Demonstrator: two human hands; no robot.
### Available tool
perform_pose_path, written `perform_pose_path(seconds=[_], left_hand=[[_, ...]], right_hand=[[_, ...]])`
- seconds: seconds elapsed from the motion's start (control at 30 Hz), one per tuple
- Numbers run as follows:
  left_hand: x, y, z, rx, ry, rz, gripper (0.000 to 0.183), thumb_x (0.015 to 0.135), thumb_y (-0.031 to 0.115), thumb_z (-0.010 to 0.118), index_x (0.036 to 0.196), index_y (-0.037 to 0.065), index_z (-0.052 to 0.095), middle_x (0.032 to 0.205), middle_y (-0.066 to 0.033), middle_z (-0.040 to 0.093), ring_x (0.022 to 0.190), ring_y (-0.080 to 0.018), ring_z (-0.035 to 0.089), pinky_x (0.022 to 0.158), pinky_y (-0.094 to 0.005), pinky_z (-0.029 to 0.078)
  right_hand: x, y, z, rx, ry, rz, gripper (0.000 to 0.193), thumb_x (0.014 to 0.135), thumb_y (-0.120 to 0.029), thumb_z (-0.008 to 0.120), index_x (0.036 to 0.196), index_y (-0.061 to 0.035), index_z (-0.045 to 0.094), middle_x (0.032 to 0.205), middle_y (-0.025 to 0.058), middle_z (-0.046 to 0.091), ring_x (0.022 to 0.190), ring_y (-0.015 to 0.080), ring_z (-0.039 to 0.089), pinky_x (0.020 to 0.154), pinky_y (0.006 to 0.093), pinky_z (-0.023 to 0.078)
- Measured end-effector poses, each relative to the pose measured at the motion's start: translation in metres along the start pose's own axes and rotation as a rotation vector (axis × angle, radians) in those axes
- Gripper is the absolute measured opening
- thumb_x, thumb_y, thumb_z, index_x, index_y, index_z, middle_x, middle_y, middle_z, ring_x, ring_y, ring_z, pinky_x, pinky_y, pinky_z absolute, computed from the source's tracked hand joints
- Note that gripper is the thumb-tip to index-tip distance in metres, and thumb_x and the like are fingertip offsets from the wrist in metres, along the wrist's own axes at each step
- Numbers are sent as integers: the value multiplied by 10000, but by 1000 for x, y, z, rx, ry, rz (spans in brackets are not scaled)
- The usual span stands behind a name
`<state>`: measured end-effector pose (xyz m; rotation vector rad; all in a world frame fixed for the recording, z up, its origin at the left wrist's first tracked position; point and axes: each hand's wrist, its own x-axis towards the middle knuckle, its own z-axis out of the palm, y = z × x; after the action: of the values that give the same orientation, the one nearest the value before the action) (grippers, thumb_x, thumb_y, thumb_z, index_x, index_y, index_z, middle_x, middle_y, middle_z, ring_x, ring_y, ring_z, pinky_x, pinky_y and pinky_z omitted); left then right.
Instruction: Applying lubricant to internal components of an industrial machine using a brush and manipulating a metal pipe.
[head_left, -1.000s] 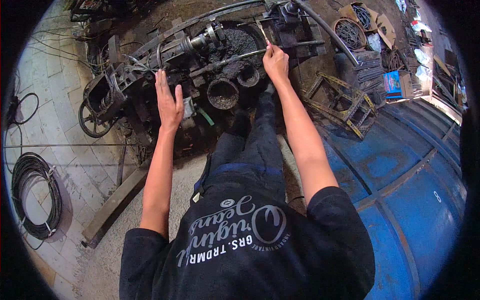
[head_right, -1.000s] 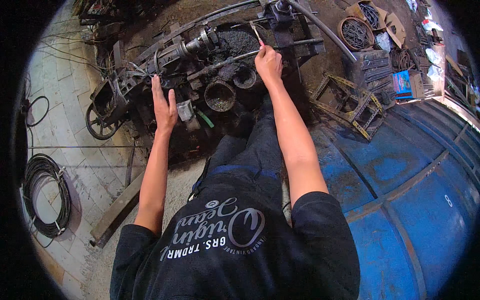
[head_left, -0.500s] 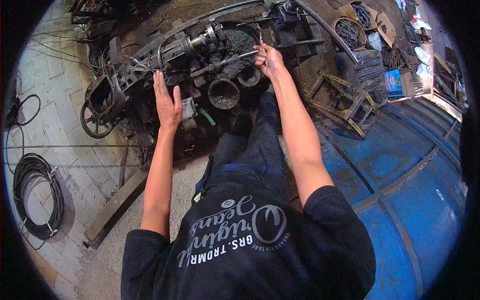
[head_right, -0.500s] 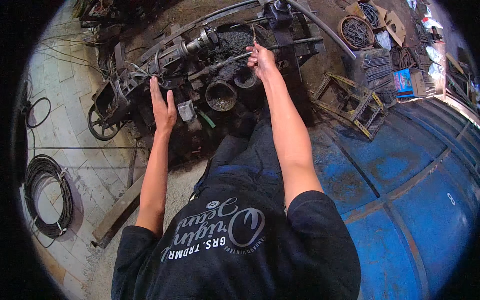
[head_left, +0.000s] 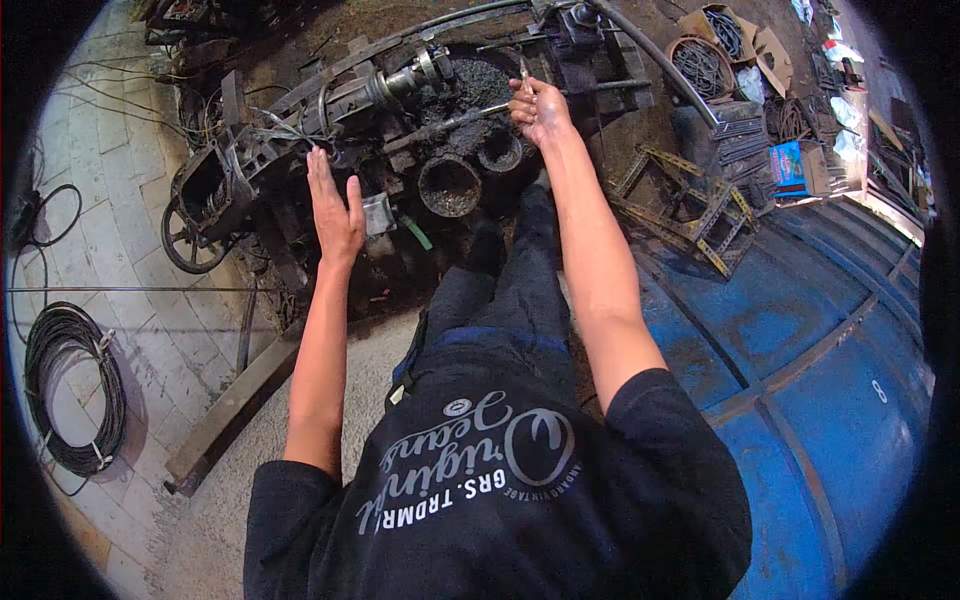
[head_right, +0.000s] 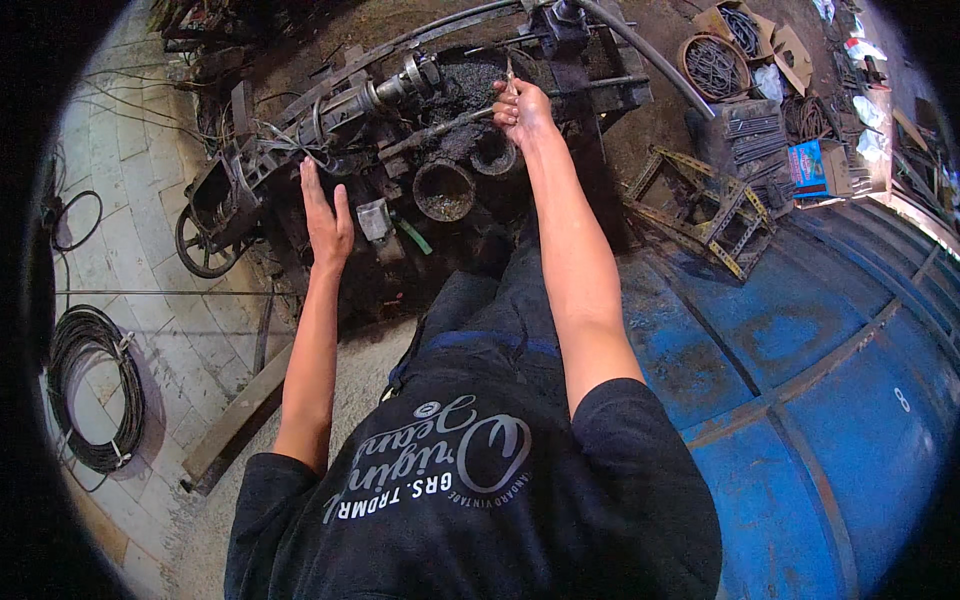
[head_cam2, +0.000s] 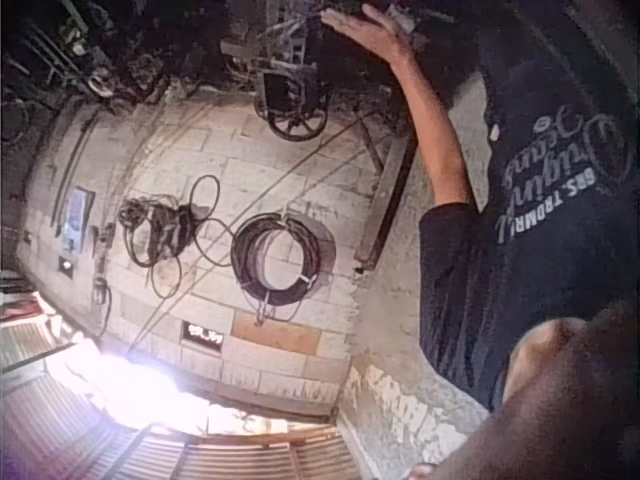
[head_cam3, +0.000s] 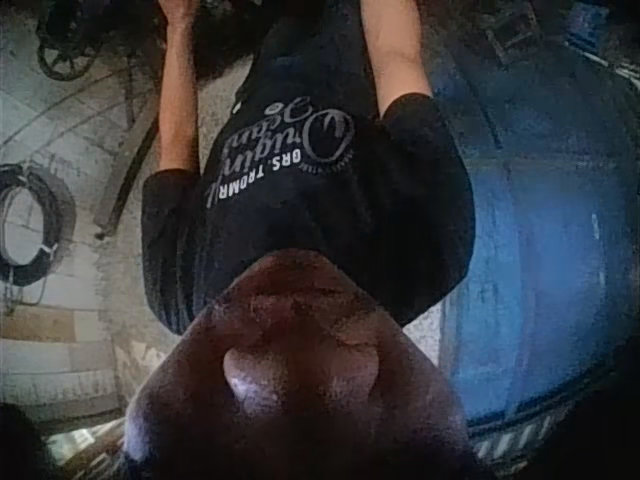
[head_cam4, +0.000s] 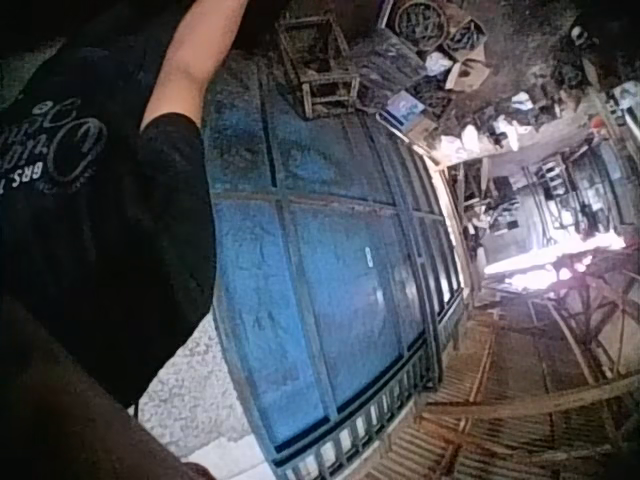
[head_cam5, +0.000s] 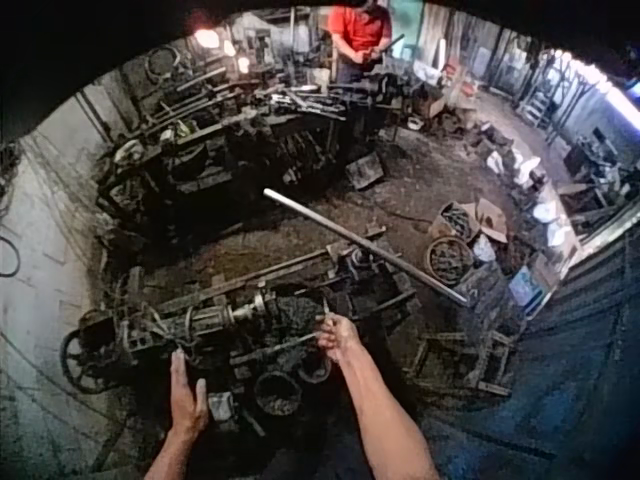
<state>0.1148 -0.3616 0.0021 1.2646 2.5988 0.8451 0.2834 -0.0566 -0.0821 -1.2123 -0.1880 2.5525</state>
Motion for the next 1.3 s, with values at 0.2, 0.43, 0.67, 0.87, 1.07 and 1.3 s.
perform_pose_path(seconds=[0.2, 0.43, 0.67, 0.87, 1.07, 1.3], left_hand=[[0, 1, 0, 16, 0, -3, 591, 976, 184, 507, 1470, -43, 275, 1524, -250, 280, 1444, -372, 229, 1173, -427, 209], [5, 3, 1, 7, 8, 6, 586, 977, 180, 509, 1468, -42, 280, 1525, -244, 280, 1444, -371, 229, 1170, -431, 215], [4, 3, -1, 2, 14, -4, 581, 977, 186, 505, 1463, -48, 288, 1523, -246, 285, 1444, -369, 232, 1170, -429, 215], [1, 3, -3, -5, 11, 2, 575, 979, 188, 494, 1457, -60, 291, 1520, -251, 285, 1443, -372, 232, 1172, -428, 212], [-2, -3, -12, -1, 51, -8, 575, 981, 189, 490, 1456, -63, 287, 1518, -255, 285, 1439, -377, 237, 1171, -430, 212], [0, 2, -14, 5, 48, 18, 578, 981, 180, 499, 1458, -62, 281, 1521, -256, 280, 1438, -376, 238, 1171, -433, 212]], right_hand=[[-1, -4, 2, 15, 17, 12, 274, 1012, -208, 351, 943, 7, 506, 544, -52, 295, 409, 68, 247, 364, 236, 209], [1, -11, 2, 28, 21, 37, 242, 1001, -181, 354, 949, 9, 495, 540, -51, 283, 401, 70, 234, 348, 236, 190], [1, -26, 12, 32, 28, 103, 210, 987, -145, 355, 951, 19, 481, 541, -49, 279, 397, 66, 239, 336, 233, 188], [4, -3, 31, -71, 46, 94, 195, 970, -134, 355, 930, 9, 481, 551, -46, 296, 400, 65, 239, 347, 234, 173], [-8, 27, 24, -352, -130, 181, 311, 988, -252, 412, 949, 14, 568, 558, 23, 450, 409, 150, 400, 367, 297, 310], [-12, 37, 23, -1510, 564, -713, 381, 962, -314, 486, 902, -5, 700, 872, 279, 668, 858, 488, 632, 781, 549, 499]])
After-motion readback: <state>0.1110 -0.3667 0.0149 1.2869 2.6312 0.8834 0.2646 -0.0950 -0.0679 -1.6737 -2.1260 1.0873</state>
